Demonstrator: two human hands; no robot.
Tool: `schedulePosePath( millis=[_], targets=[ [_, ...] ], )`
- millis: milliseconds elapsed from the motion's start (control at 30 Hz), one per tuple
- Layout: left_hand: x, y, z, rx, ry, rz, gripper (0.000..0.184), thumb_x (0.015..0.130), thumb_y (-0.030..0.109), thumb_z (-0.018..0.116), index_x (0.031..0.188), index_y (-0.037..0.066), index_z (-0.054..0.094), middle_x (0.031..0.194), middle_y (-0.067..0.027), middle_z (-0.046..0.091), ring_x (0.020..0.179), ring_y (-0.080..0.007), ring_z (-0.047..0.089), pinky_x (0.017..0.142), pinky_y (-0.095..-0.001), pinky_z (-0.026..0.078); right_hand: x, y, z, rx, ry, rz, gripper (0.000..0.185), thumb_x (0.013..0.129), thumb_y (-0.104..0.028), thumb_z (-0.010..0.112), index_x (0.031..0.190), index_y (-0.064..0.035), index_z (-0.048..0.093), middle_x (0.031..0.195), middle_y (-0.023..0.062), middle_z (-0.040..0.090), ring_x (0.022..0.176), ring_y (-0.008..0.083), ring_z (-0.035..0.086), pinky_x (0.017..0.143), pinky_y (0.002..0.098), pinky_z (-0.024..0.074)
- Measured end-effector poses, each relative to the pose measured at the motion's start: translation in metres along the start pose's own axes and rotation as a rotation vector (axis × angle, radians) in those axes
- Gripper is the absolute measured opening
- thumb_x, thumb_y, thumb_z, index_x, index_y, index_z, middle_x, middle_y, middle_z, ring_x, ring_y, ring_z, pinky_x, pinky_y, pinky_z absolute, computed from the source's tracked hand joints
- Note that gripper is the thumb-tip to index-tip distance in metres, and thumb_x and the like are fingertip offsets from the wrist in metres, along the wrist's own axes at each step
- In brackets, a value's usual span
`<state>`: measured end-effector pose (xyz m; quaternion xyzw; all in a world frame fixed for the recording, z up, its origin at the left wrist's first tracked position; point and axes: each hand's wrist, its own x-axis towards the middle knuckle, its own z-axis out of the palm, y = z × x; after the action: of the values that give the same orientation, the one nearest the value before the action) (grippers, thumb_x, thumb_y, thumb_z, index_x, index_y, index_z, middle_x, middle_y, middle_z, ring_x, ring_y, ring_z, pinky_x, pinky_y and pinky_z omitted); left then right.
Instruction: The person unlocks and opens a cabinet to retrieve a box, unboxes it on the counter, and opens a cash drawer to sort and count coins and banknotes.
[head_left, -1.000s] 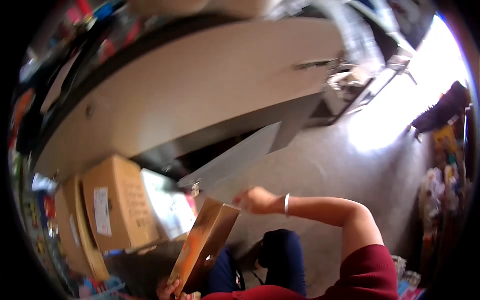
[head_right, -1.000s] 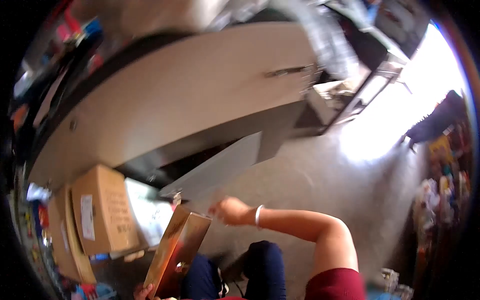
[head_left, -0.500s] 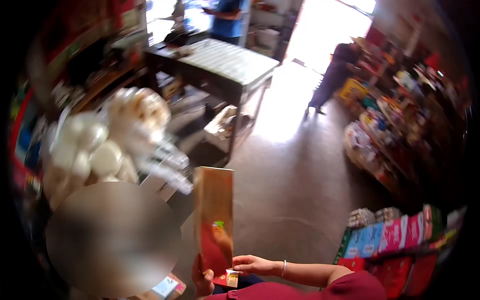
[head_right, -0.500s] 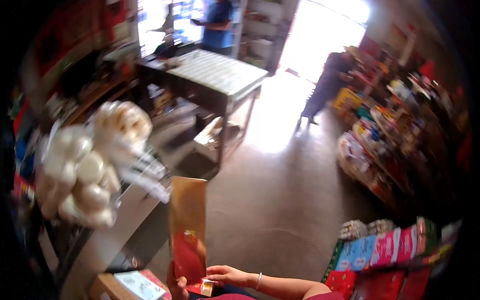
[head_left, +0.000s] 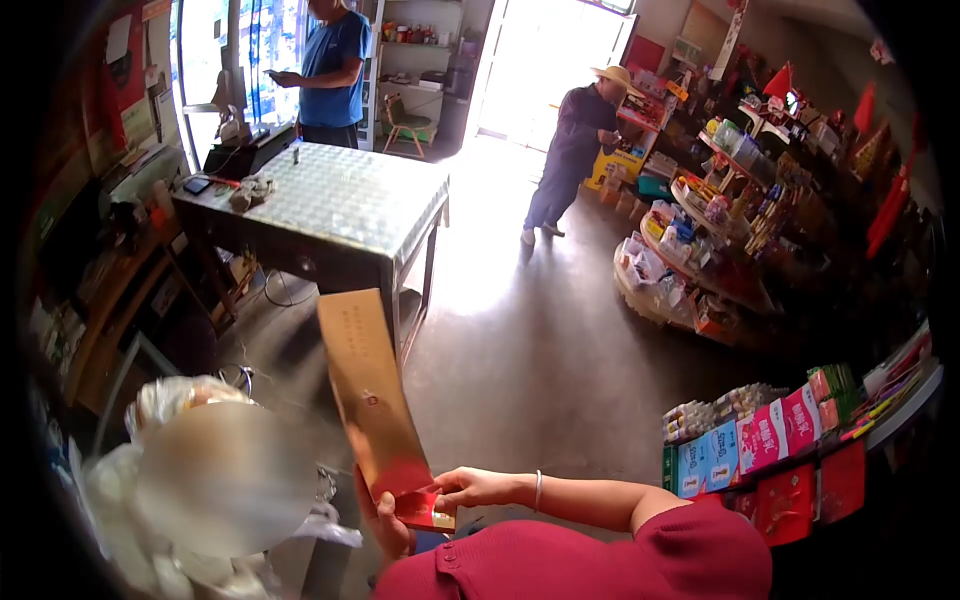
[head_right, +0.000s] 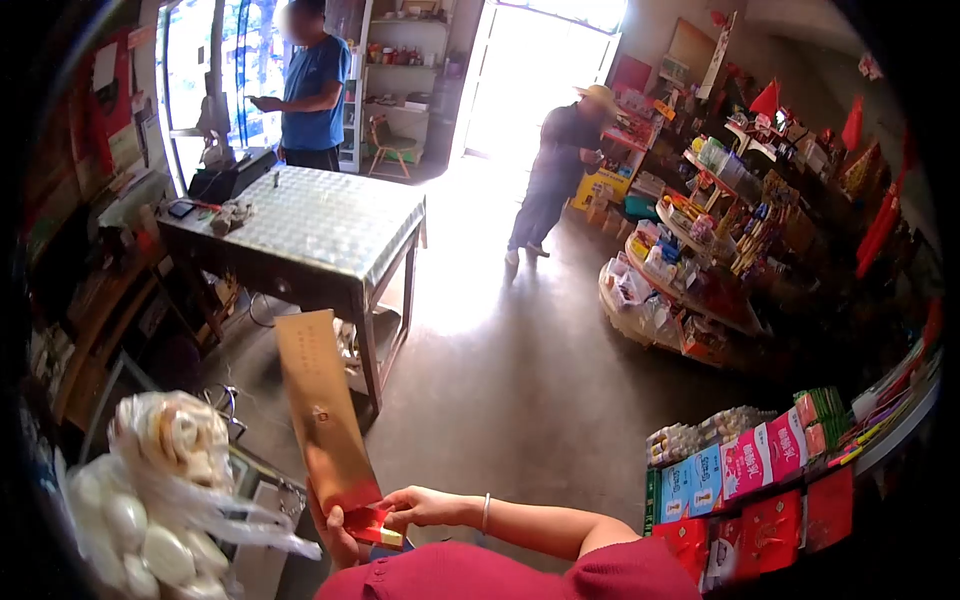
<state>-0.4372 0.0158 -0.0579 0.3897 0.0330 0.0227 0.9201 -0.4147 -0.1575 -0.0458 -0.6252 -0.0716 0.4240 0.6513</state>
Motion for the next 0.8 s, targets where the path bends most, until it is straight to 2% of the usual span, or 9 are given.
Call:
schedulePosePath(
  millis=[167, 267, 300, 367, 400, 433, 567, 733, 800],
  targets=[
    [0.101, -0.021, -0.023, 0.068, 0.180, 0.143, 0.072, 0.076, 0.013, 0.050, 0.143, 0.009, 0.023, 0.135, -0.0127, 0.039, 0.121, -0.0265, 0.041, 0.104, -0.0395, 0.030, 0.033, -0.068, -0.078, 0.024, -0.049, -0.035, 0.040, 0.087, -0.015, 0.061, 0.121, 0.0015, 0.050, 0.104, 0.0032, 0.060, 0.096, 0.0102, 0.053, 0.087, 0.0265, 0.0422],
    [0.139, -0.023, -0.021, 0.077, 0.292, 0.194, 0.061, 0.080, 0.024, 0.054, 0.135, 0.007, 0.033, 0.128, -0.0105, 0.045, 0.118, -0.0263, 0.044, 0.099, -0.0432, 0.035, 0.054, -0.096, -0.162, 0.092, 0.245, 0.042, 0.044, 0.082, -0.024, 0.066, 0.120, -0.0041, 0.054, 0.098, 0.0022, 0.062, 0.084, 0.0085, 0.054, 0.069, 0.0225, 0.0439],
    [0.150, -0.030, -0.034, 0.526, 0.324, 0.253, 0.065, 0.077, 0.022, 0.052, 0.137, 0.006, 0.032, 0.130, -0.0115, 0.044, 0.118, -0.0250, 0.044, 0.099, -0.0396, 0.035, 0.069, -0.094, -0.198, 0.149, 0.364, -0.015, 0.045, 0.080, -0.028, 0.068, 0.117, -0.0058, 0.056, 0.093, 0.0009, 0.062, 0.074, 0.0071, 0.052, 0.058, 0.0207, 0.0392],
    [0.175, -0.022, -0.031, 0.552, 0.379, 0.192, 0.068, 0.074, 0.019, 0.049, 0.138, 0.003, 0.032, 0.129, -0.0121, 0.045, 0.116, -0.0224, 0.047, 0.094, -0.0340, 0.040, 0.103, -0.131, -0.266, 0.126, 0.534, -0.121, 0.036, 0.078, -0.023, 0.068, 0.109, -0.0059, 0.060, 0.082, -0.0008, 0.060, 0.064, 0.0062, 0.049, 0.053, 0.0201, 0.0360],
    [0.200, -0.015, -0.013, 0.114, 0.371, 0.174, 0.067, 0.074, 0.020, 0.048, 0.137, 0.002, 0.033, 0.127, -0.0115, 0.047, 0.113, -0.0211, 0.050, 0.089, -0.0320, 0.044, 0.123, -0.143, -0.302, 0.085, 0.599, -0.210, 0.034, 0.078, -0.021, 0.068, 0.108, -0.0057, 0.060, 0.080, -0.0011, 0.060, 0.061, 0.0056, 0.048, 0.050, 0.0195, 0.0347],
    [0.216, -0.012, -0.009, 0.168, 0.387, 0.180, 0.064, 0.075, 0.020, 0.047, 0.135, 0.001, 0.036, 0.120, -0.0092, 0.052, 0.100, -0.0176, 0.056, 0.068, -0.0257, 0.049, 0.147, -0.152, -0.342, 0.038, 0.678, -0.226, 0.034, 0.078, -0.021, 0.068, 0.107, -0.0057, 0.060, 0.080, -0.0017, 0.059, 0.058, 0.0047, 0.047, 0.046, 0.0188, 0.0331],
    [0.271, -0.001, 0.022, 0.221, 0.502, 0.218, 0.060, 0.072, 0.021, 0.046, 0.129, 0.002, 0.044, 0.107, -0.0058, 0.059, 0.077, -0.0116, 0.058, 0.044, -0.0217, 0.041, 0.222, -0.212, -0.455, -0.097, 0.784, -0.261, 0.044, 0.079, -0.023, 0.067, 0.115, -0.0014, 0.054, 0.080, 0.0003, 0.059, 0.058, 0.0044, 0.045, 0.048, 0.0181, 0.0344],
    [0.327, 0.009, 0.027, 0.295, 0.561, 0.187, 0.059, 0.069, 0.025, 0.051, 0.123, 0.000, 0.050, 0.104, -0.0068, 0.060, 0.077, -0.0111, 0.058, 0.048, -0.0198, 0.041, 0.312, -0.247, -0.558, -0.228, 0.863, -0.262, 0.043, 0.077, -0.022, 0.069, 0.112, -0.0017, 0.056, 0.087, 0.0060, 0.065, 0.067, 0.0096, 0.057, 0.053, 0.0227, 0.0406],
    [0.355, 0.012, 0.025, 0.302, 0.543, 0.160, 0.057, 0.069, 0.024, 0.052, 0.121, -0.001, 0.051, 0.103, -0.0076, 0.060, 0.081, -0.0124, 0.059, 0.054, -0.0206, 0.044, 0.342, -0.256, -0.585, -0.252, 0.915, -0.229, 0.045, 0.079, -0.023, 0.068, 0.115, -0.0004, 0.055, 0.081, 0.0030, 0.064, 0.055, 0.0043, 0.048, 0.046, 0.0186, 0.0348]
  ],
)
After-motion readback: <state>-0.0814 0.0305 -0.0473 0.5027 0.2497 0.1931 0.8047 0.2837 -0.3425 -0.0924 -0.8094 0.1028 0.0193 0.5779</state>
